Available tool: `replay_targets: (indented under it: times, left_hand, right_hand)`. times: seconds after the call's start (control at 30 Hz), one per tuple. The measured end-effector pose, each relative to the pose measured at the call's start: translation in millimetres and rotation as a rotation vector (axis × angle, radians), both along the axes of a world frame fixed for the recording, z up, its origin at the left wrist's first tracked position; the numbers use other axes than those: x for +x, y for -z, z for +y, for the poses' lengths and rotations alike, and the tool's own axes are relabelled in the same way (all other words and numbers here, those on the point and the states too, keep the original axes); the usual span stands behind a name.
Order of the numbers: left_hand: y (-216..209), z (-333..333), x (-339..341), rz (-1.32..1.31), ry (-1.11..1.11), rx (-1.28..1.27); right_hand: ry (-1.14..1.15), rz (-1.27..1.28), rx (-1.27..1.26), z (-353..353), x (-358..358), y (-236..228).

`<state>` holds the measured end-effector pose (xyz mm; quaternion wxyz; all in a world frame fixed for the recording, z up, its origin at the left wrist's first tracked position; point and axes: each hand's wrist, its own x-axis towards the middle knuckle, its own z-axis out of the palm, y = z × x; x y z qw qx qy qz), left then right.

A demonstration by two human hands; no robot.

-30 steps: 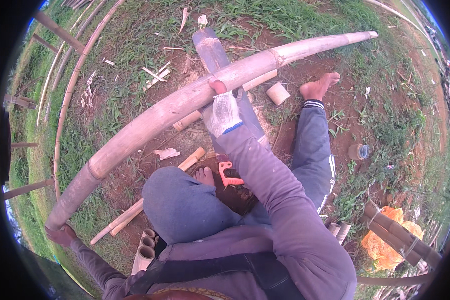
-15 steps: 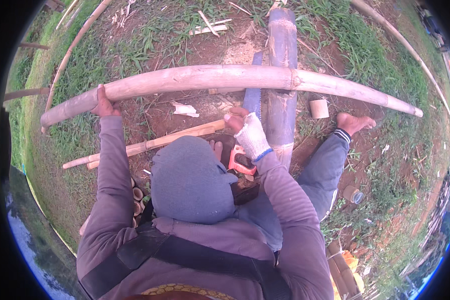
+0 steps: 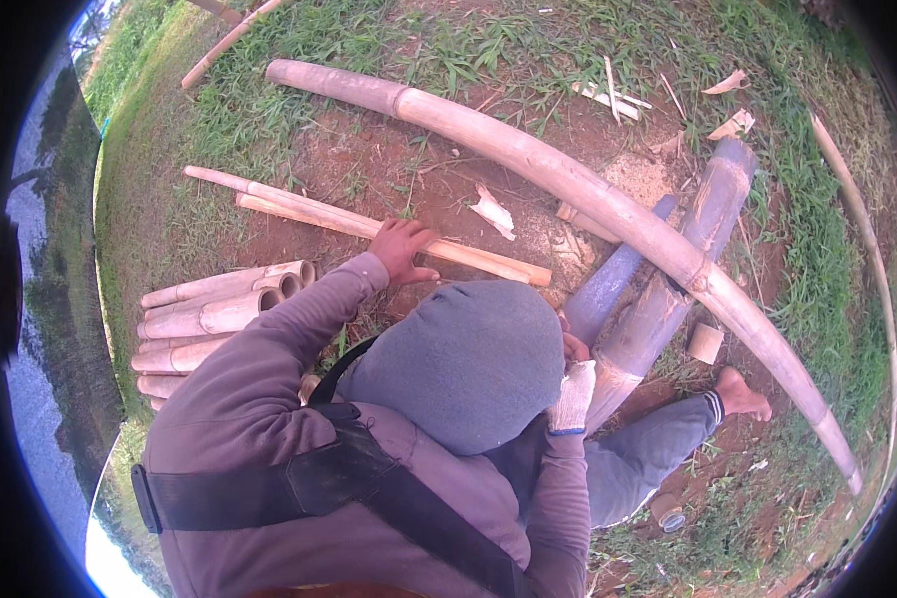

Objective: The person sits on the ground and uses a hand saw to cut long bamboo poles into shorter sections. They position each pole on a wooden support, saw through it, and then move the cut pieces aside to a nearby pile.

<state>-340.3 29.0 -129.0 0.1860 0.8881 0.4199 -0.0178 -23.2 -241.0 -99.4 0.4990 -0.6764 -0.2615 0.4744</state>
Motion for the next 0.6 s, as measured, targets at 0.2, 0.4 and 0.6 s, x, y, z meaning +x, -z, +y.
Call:
replay_targets:
  times: [0.2, 0.4, 0.6]
  left_hand:
    - [55, 13, -11, 0.104, 0.006, 0.032]
    - [3, 25, 22, 0.004, 0.097, -0.017]
    - [-60, -11, 118, -0.081, 0.323, -0.178]
  right_hand:
    - [-0.332, -0.234, 0.105, -87, 29, 138]
    - [-0.605, -0.63, -0.097, -14, 28, 41]
    - [-0.797, -1.225, -0.244, 103, 13, -58]
